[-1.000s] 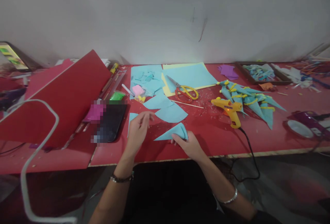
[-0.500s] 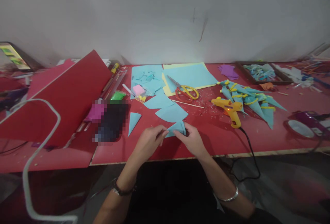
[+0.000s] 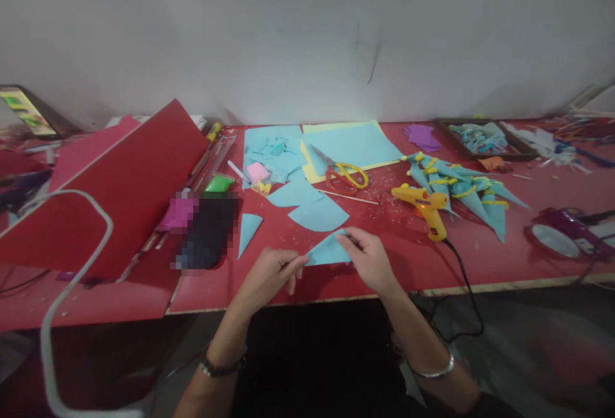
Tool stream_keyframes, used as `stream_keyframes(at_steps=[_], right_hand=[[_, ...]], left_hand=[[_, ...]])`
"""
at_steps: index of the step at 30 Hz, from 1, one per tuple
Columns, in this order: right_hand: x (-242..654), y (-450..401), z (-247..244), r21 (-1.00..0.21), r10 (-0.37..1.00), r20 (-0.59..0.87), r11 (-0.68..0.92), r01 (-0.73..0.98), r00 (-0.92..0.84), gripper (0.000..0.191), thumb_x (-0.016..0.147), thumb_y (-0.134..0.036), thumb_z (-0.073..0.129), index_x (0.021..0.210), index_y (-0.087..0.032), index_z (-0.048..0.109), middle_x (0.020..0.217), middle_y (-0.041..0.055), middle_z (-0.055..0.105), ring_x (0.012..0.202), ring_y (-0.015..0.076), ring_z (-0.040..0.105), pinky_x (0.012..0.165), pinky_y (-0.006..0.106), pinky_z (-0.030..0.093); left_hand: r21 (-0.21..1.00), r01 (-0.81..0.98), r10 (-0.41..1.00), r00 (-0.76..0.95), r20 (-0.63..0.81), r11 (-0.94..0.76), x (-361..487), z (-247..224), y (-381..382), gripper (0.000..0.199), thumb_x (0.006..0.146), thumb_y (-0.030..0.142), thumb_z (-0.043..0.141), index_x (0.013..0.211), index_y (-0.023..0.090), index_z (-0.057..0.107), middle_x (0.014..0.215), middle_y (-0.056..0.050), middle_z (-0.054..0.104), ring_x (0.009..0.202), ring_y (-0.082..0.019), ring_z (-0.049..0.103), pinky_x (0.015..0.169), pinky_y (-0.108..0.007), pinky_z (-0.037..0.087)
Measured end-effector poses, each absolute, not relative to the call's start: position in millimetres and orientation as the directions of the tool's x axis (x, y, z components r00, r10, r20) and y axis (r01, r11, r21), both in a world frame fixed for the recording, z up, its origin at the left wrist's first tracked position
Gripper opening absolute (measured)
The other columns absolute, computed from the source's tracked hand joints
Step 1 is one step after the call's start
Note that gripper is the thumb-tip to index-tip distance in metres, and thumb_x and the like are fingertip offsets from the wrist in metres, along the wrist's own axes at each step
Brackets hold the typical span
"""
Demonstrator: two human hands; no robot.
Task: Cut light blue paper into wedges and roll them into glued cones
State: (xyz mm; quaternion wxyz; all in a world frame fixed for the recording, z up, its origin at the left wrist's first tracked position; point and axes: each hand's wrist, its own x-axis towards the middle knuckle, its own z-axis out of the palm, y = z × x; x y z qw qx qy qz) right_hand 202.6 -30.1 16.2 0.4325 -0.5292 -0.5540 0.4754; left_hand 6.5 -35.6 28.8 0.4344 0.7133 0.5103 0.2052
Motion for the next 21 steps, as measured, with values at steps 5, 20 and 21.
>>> stream_keyframes(at_steps=[5,20,21], right_hand=[[205.2,-26.9,21.6,-0.976,0.996,0.005,0.025,0.214,-0.093,0.031,0.078,-0.046,0.049,0.065,-0.018,0.050,0.053,-0.0044,0.032,0.048,0.0086,0.031,0.043,0.022,0.026],[195.2,21.0,57.9,-0.710,0.940,0.184,0.330,0.622,-0.288,0.033,0.087,-0.039,0.037,0.073,-0.018,0.060,0.058,-0.0008,0.053,0.056,0.0128,0.048,0.053,0.023,0.032],[195.7,33.4,59.1,-0.631,0.971,0.148,0.238,0.739,-0.187,0.030,0.087,-0.038,0.038,0.082,-0.019,0.061,0.065,0.0012,0.058,0.062,0.0145,0.052,0.055,0.023,0.034]], left_hand=[[0.875,0.472,0.867,0.477,-0.148,-0.110,0.9,33.2,-36.3,0.038,0.087,0.038,0.038,0.070,0.017,0.065,0.039,0.003,0.057,0.043,-0.010,0.050,0.057,-0.020,0.040],[0.741,0.646,0.949,0.314,-0.042,-0.181,12.9,41.5,-30.5,0.042,0.085,0.038,0.040,0.050,0.017,0.051,0.051,0.001,0.057,0.052,-0.012,0.052,0.055,-0.022,0.033],[0.752,0.636,0.956,0.292,-0.026,-0.174,13.1,40.6,-30.1,0.041,0.085,0.038,0.040,0.051,0.017,0.050,0.052,0.001,0.057,0.054,-0.012,0.052,0.055,-0.022,0.033]])
